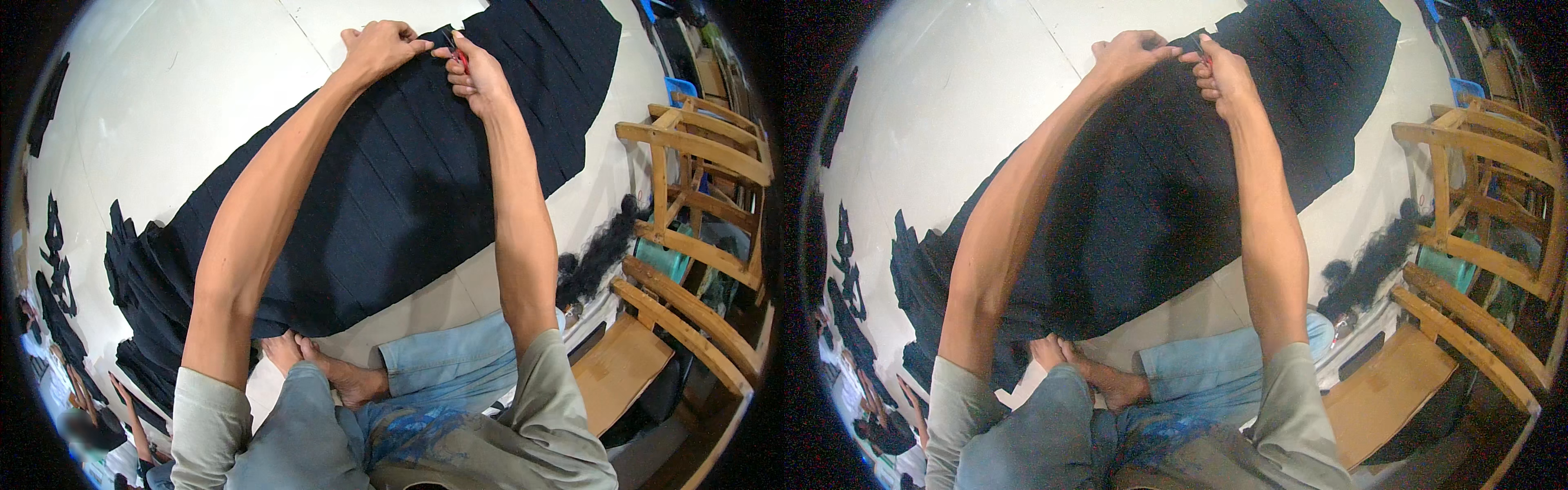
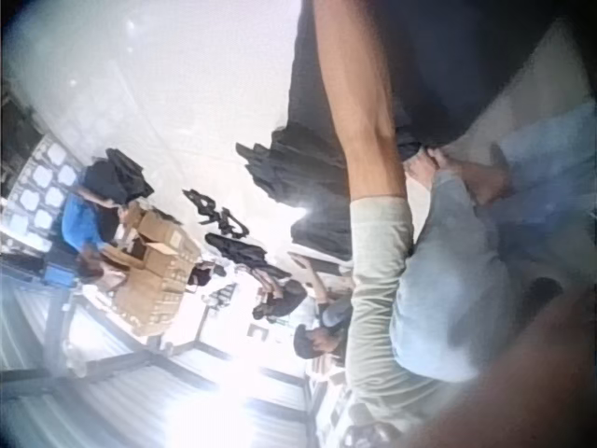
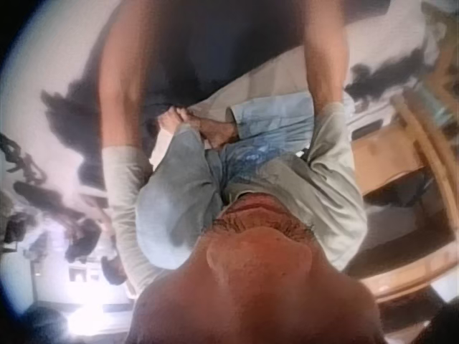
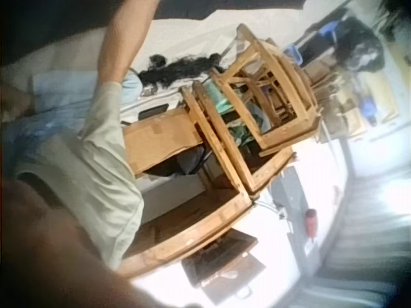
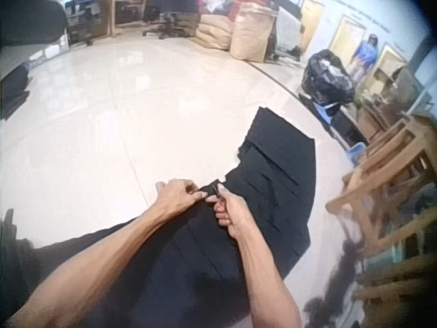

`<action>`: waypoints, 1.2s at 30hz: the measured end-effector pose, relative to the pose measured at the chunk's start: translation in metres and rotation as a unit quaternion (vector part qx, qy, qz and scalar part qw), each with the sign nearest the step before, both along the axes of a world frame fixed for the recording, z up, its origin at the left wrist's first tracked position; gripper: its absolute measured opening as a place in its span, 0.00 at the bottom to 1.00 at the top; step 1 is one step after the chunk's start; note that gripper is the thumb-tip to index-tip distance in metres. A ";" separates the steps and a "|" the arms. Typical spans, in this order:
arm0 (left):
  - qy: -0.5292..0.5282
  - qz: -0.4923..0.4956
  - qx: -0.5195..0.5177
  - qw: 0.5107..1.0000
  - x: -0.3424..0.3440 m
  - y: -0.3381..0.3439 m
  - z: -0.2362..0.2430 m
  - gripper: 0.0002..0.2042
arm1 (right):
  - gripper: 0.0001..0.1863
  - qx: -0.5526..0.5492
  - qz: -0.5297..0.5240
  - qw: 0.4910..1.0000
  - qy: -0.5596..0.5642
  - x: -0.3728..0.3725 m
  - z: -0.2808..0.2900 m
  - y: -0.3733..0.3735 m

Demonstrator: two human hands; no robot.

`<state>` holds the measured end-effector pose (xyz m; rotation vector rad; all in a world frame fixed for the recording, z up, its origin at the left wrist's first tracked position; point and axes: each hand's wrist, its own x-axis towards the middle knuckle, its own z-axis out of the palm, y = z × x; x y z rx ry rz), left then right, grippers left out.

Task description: The person sits on the floor and cuts a large piece of black fabric into strips using a red utility knife. They fold the fabric to align layers and make straight cuts along the edges, creating a pile of cut fabric pieces.

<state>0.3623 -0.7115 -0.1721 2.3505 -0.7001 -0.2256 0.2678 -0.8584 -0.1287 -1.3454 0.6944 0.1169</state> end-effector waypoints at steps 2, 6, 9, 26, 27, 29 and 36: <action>0.002 -0.007 0.006 1.000 0.004 -0.010 0.000 0.19 | 0.24 -0.038 0.038 0.999 0.003 0.000 0.000 -0.007; 0.028 0.011 -0.012 0.999 0.009 -0.013 -0.006 0.17 | 0.24 -0.095 0.087 0.991 0.033 0.010 -0.004 -0.015; 0.016 0.007 -0.036 0.999 0.010 -0.011 -0.009 0.14 | 0.24 -0.111 0.105 0.987 0.043 0.016 -0.006 -0.016; 0.007 0.012 -0.054 0.998 0.004 -0.007 -0.011 0.12 | 0.22 -0.081 0.105 0.989 0.064 0.021 -0.002 -0.017; 0.008 0.015 -0.052 0.999 0.004 -0.007 -0.011 0.12 | 0.22 -0.072 0.102 0.990 0.069 0.020 -0.002 -0.018; 0.010 0.018 -0.050 0.999 0.003 -0.007 -0.010 0.12 | 0.22 -0.080 0.111 0.989 0.060 0.019 -0.002 -0.019; 0.005 0.014 -0.052 0.999 0.002 -0.006 -0.010 0.12 | 0.22 -0.097 0.130 0.985 0.062 0.021 -0.003 -0.019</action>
